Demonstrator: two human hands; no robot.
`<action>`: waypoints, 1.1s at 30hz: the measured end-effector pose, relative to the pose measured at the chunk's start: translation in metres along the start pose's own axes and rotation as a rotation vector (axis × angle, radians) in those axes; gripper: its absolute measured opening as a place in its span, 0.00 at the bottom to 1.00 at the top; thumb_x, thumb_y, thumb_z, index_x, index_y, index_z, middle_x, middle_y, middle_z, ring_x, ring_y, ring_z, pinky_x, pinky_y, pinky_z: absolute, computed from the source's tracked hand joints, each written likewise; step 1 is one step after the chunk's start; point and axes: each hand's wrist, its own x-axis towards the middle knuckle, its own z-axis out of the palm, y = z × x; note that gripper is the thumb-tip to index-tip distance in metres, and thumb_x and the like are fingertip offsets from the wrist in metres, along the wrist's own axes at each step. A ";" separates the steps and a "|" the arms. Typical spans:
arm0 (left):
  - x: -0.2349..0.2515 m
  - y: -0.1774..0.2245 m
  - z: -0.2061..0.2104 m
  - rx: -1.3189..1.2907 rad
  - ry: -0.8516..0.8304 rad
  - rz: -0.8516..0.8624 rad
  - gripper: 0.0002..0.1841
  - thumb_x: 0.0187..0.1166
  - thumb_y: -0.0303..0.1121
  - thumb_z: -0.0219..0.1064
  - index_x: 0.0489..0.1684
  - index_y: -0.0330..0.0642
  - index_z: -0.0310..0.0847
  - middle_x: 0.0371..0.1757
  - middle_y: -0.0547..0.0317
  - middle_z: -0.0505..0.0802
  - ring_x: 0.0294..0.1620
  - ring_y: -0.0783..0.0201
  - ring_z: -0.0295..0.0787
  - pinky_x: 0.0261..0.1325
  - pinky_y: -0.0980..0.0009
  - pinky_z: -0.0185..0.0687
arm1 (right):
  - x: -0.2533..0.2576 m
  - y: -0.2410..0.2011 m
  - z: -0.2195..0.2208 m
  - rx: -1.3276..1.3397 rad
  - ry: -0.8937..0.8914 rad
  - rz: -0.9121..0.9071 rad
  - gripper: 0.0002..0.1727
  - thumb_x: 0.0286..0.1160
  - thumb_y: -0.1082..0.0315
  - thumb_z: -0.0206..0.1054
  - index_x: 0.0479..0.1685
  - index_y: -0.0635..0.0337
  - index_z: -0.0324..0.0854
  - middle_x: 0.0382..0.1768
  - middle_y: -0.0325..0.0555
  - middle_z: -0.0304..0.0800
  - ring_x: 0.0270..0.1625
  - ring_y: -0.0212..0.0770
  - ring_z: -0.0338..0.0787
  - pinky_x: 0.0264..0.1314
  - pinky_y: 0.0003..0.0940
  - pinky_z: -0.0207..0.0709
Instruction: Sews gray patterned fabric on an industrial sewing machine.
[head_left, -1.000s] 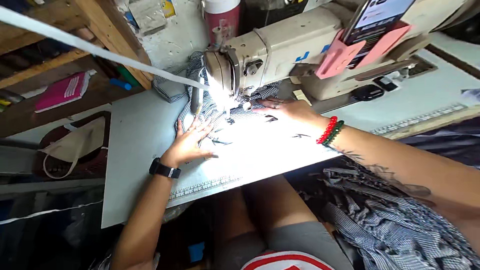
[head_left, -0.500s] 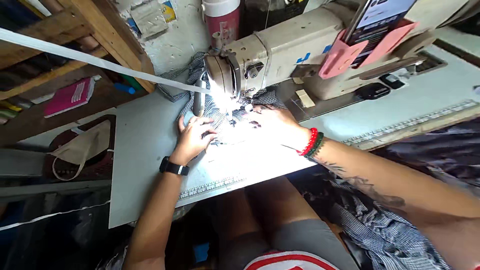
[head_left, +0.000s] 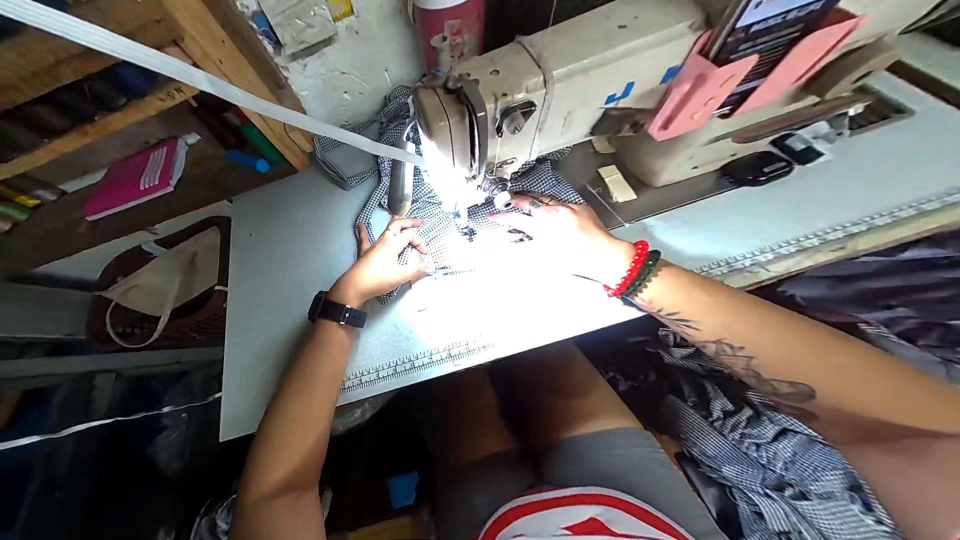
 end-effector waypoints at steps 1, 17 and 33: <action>0.000 -0.001 0.001 0.024 0.000 0.006 0.13 0.71 0.44 0.76 0.45 0.47 0.89 0.86 0.57 0.74 0.97 0.51 0.39 0.79 0.17 0.09 | -0.001 -0.001 -0.001 -0.027 -0.002 0.002 0.26 0.82 0.64 0.66 0.80 0.35 0.79 0.83 0.54 0.75 0.79 0.65 0.79 0.60 0.63 0.82; 0.081 0.013 -0.038 0.261 0.115 -0.344 0.24 0.72 0.40 0.79 0.59 0.31 0.86 0.57 0.37 0.91 0.64 0.46 0.87 0.71 0.46 0.76 | 0.079 0.036 -0.015 0.105 -0.020 0.011 0.22 0.88 0.53 0.59 0.65 0.59 0.86 0.62 0.66 0.88 0.70 0.69 0.84 0.69 0.73 0.71; 0.109 0.053 0.006 0.207 0.284 -0.664 0.25 0.87 0.32 0.62 0.78 0.23 0.69 0.80 0.31 0.78 0.85 0.46 0.70 0.88 0.55 0.58 | 0.075 -0.013 -0.028 0.236 -0.322 -0.160 0.15 0.86 0.73 0.60 0.57 0.78 0.83 0.58 0.70 0.87 0.67 0.64 0.84 0.72 0.59 0.70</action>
